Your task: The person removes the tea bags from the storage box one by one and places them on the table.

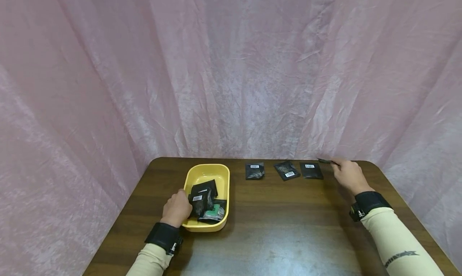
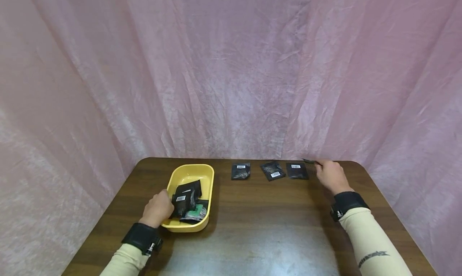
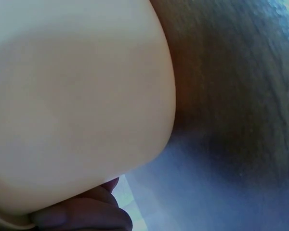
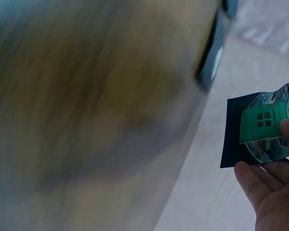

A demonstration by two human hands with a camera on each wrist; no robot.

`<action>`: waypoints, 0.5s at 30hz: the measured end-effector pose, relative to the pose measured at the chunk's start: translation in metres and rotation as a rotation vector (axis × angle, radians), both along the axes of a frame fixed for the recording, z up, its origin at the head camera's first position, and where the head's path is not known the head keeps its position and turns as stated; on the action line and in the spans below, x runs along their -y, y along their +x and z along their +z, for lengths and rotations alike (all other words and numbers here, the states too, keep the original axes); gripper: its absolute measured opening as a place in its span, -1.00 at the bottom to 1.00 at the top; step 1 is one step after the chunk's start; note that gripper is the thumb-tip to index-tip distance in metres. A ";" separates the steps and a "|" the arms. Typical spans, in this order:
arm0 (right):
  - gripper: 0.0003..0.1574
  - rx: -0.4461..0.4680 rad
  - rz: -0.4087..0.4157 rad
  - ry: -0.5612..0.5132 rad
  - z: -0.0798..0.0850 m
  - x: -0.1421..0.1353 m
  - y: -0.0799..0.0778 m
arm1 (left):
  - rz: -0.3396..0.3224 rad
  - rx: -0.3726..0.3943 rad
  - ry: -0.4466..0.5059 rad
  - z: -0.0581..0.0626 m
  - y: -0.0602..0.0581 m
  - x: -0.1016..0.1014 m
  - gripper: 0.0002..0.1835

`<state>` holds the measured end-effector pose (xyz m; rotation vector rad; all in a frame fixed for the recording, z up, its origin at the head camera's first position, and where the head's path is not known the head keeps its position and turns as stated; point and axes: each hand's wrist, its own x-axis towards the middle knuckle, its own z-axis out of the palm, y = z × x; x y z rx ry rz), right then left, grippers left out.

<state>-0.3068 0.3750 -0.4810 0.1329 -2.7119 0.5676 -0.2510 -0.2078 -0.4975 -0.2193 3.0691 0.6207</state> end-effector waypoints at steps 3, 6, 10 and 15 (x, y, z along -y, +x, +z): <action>-0.57 0.055 -0.013 0.000 -0.004 -0.015 0.004 | 0.002 0.004 0.001 0.000 0.000 0.000 -0.72; -0.52 0.117 -0.010 0.007 -0.009 -0.024 0.007 | 0.006 0.006 0.001 -0.001 -0.001 -0.001 -0.71; -0.49 0.180 0.015 0.025 -0.014 -0.031 0.007 | 0.007 0.008 -0.003 -0.002 -0.003 -0.001 -0.70; -0.49 0.213 0.048 0.106 -0.016 -0.035 0.006 | 0.003 0.019 0.004 -0.002 -0.004 0.001 -0.67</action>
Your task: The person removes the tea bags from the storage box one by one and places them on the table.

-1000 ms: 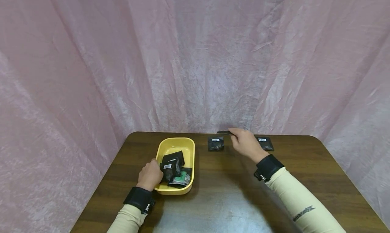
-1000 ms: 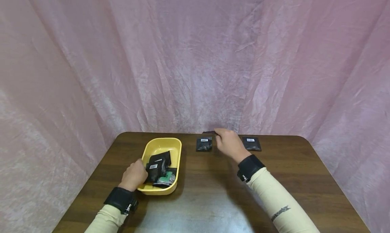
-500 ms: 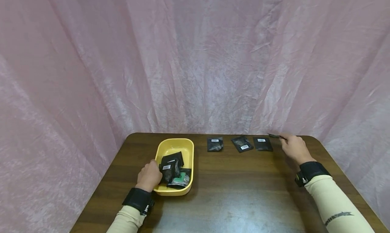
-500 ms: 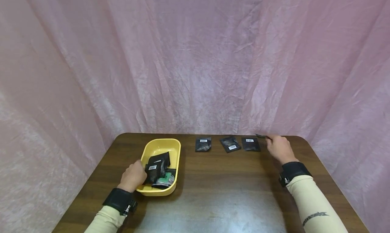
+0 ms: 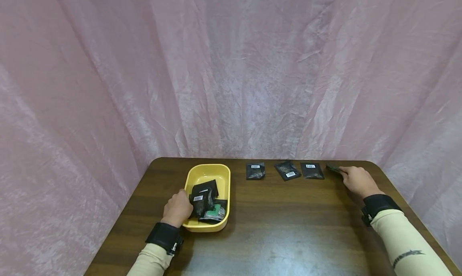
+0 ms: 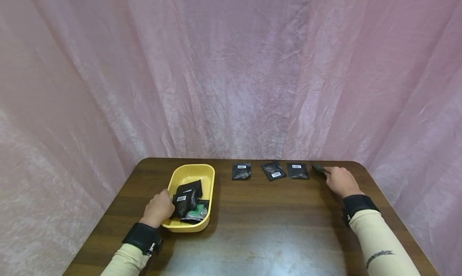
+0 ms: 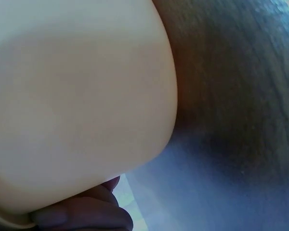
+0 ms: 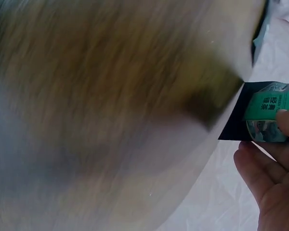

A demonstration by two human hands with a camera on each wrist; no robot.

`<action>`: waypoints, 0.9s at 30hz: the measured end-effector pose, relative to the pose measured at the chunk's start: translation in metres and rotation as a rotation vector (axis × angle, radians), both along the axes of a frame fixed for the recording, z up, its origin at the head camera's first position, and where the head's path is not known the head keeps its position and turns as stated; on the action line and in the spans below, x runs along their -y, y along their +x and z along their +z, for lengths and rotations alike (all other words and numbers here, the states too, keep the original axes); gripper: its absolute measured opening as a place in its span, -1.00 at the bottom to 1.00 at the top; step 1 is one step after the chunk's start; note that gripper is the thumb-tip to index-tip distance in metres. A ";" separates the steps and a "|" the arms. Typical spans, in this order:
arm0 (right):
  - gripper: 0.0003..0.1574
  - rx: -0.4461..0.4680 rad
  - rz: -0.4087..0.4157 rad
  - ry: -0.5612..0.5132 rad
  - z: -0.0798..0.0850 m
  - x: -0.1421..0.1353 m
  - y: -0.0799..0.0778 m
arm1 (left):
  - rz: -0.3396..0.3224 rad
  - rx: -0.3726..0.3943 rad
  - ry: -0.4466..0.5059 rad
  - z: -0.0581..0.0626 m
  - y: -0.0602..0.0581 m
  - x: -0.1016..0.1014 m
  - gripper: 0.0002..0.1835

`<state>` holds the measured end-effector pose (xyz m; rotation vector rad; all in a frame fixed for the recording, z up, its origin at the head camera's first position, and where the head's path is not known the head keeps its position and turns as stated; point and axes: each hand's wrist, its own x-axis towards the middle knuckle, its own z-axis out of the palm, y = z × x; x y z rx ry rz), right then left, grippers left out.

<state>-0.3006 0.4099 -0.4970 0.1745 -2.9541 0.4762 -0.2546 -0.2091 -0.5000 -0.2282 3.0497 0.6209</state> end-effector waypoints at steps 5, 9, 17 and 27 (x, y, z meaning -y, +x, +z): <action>-0.48 0.069 0.015 0.120 -0.001 -0.005 0.000 | -0.002 -0.004 -0.001 -0.001 0.001 0.000 -0.68; -0.44 0.134 0.014 0.194 -0.001 -0.009 -0.002 | -0.003 -0.022 -0.006 0.000 0.002 0.000 -0.69; -0.31 0.201 0.036 0.229 -0.003 -0.015 -0.010 | -0.002 -0.010 0.000 0.002 0.002 -0.002 -0.68; -0.08 0.321 0.014 0.136 -0.004 -0.020 -0.021 | 0.001 0.010 0.011 0.003 0.003 -0.001 -0.66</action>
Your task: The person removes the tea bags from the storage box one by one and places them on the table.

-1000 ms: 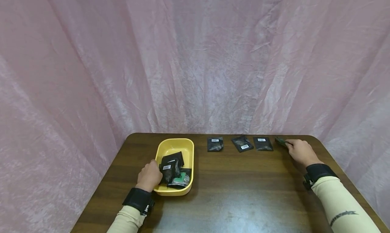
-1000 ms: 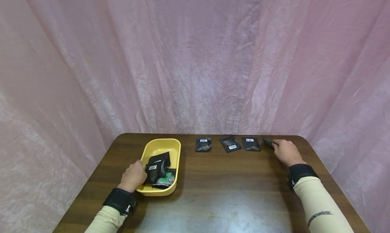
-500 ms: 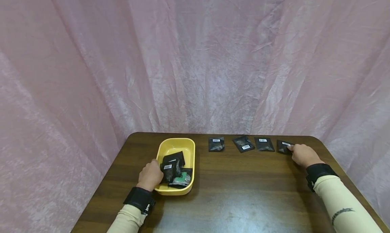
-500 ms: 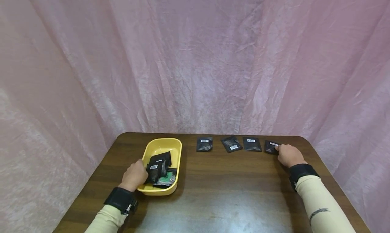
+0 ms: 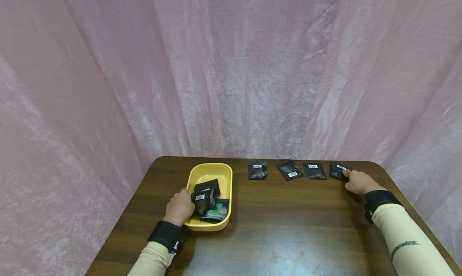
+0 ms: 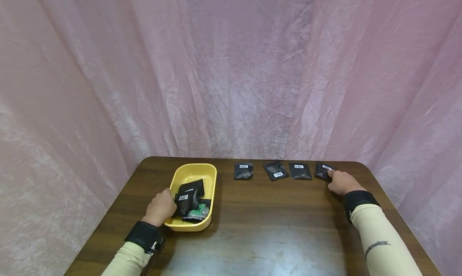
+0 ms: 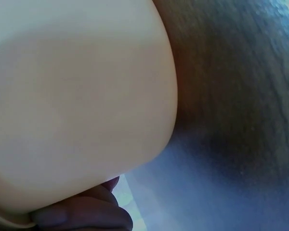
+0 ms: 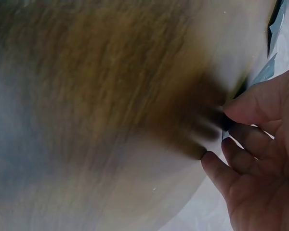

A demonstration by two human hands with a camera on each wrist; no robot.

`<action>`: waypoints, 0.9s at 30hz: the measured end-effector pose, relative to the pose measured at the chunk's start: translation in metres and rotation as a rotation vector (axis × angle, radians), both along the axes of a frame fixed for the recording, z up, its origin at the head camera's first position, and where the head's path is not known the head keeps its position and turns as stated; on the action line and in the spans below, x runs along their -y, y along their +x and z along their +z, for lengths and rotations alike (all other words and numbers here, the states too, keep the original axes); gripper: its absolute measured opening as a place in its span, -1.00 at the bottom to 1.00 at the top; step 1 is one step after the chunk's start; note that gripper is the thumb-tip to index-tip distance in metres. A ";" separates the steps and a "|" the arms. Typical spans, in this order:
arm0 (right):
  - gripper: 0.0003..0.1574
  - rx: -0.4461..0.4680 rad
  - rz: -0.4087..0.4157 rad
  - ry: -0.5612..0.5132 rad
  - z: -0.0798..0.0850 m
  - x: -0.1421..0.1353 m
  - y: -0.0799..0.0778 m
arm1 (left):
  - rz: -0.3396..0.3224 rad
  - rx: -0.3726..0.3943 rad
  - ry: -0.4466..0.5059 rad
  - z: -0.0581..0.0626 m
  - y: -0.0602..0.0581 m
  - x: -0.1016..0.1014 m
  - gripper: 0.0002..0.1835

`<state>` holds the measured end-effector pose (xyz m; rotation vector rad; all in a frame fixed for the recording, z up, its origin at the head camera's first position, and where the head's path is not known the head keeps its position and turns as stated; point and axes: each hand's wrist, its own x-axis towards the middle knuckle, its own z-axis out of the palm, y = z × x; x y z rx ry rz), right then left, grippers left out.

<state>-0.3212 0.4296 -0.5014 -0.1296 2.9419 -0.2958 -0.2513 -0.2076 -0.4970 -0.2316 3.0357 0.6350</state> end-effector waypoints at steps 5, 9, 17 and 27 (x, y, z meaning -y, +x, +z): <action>-0.06 -0.002 -0.024 -0.035 -0.003 -0.003 0.000 | 0.006 0.005 -0.002 0.002 0.000 0.000 -0.65; -0.07 0.020 -0.032 -0.054 -0.003 -0.004 0.000 | 0.003 -0.007 -0.005 0.002 0.001 0.000 -0.66; -0.08 0.010 -0.039 -0.072 -0.003 -0.005 0.002 | 0.007 -0.014 -0.011 0.001 0.000 0.000 -0.67; -0.10 -0.097 -0.044 -0.140 -0.003 -0.001 0.005 | 0.013 -0.003 -0.009 -0.001 -0.002 0.000 -0.67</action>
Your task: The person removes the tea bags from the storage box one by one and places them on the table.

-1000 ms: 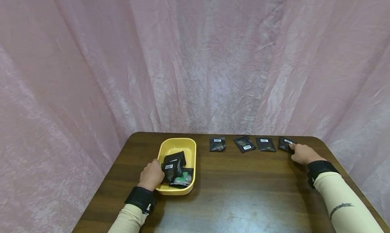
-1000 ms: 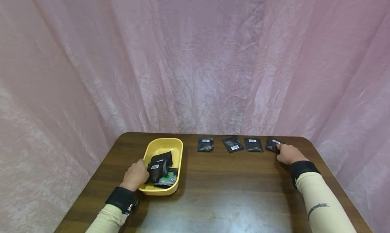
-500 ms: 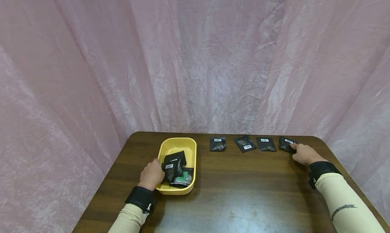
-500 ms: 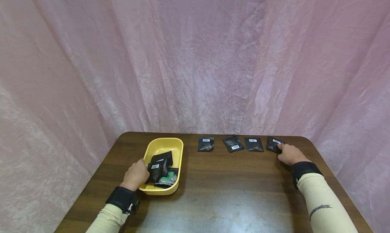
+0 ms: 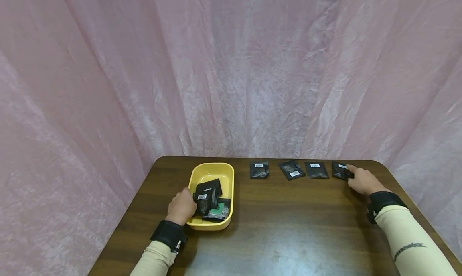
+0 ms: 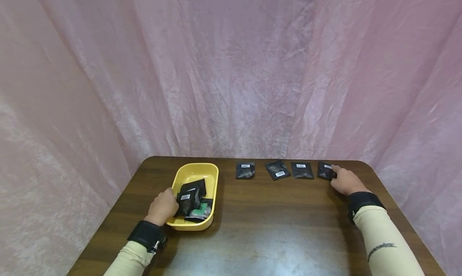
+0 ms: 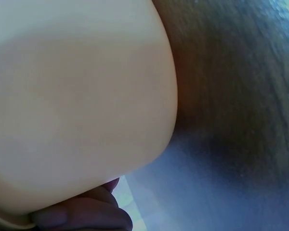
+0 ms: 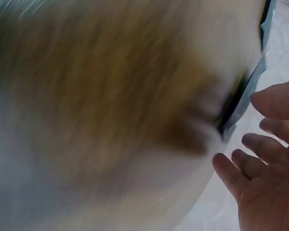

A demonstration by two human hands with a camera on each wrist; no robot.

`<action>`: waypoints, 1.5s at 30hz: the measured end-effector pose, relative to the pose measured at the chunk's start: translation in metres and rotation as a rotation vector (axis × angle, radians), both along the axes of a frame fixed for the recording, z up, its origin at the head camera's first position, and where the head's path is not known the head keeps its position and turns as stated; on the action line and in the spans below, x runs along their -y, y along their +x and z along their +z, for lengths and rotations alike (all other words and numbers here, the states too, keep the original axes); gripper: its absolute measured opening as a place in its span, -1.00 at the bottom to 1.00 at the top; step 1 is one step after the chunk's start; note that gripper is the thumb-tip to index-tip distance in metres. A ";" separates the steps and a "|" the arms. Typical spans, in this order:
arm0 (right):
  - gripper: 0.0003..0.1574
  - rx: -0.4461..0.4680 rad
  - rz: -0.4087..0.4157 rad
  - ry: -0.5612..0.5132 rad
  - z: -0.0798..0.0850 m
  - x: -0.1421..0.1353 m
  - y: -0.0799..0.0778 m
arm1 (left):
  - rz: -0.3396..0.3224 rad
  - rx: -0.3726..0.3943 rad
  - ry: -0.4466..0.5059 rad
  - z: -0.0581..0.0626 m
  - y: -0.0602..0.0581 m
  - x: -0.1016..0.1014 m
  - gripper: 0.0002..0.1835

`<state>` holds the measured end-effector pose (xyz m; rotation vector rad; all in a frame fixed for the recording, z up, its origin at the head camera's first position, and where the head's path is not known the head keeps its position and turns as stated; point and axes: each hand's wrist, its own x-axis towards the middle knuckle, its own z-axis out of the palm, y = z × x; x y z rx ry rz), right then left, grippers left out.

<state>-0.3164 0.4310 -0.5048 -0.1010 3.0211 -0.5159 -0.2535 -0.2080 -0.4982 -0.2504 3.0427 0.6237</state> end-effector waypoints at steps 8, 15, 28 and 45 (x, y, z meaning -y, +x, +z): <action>-0.15 -0.120 0.040 -0.027 0.018 0.038 -0.009 | 0.000 -0.010 -0.005 0.001 0.002 -0.001 -0.68; -0.21 -0.234 0.117 -0.075 0.042 0.097 -0.020 | -0.005 -0.023 -0.011 0.001 0.001 -0.001 -0.70; -0.26 -0.337 0.393 -0.012 0.052 0.259 -0.022 | -0.001 0.005 0.003 -0.001 -0.002 0.006 -0.68; -0.14 -0.249 0.788 0.157 0.057 0.427 0.020 | 0.002 0.002 -0.002 0.002 0.000 0.013 -0.68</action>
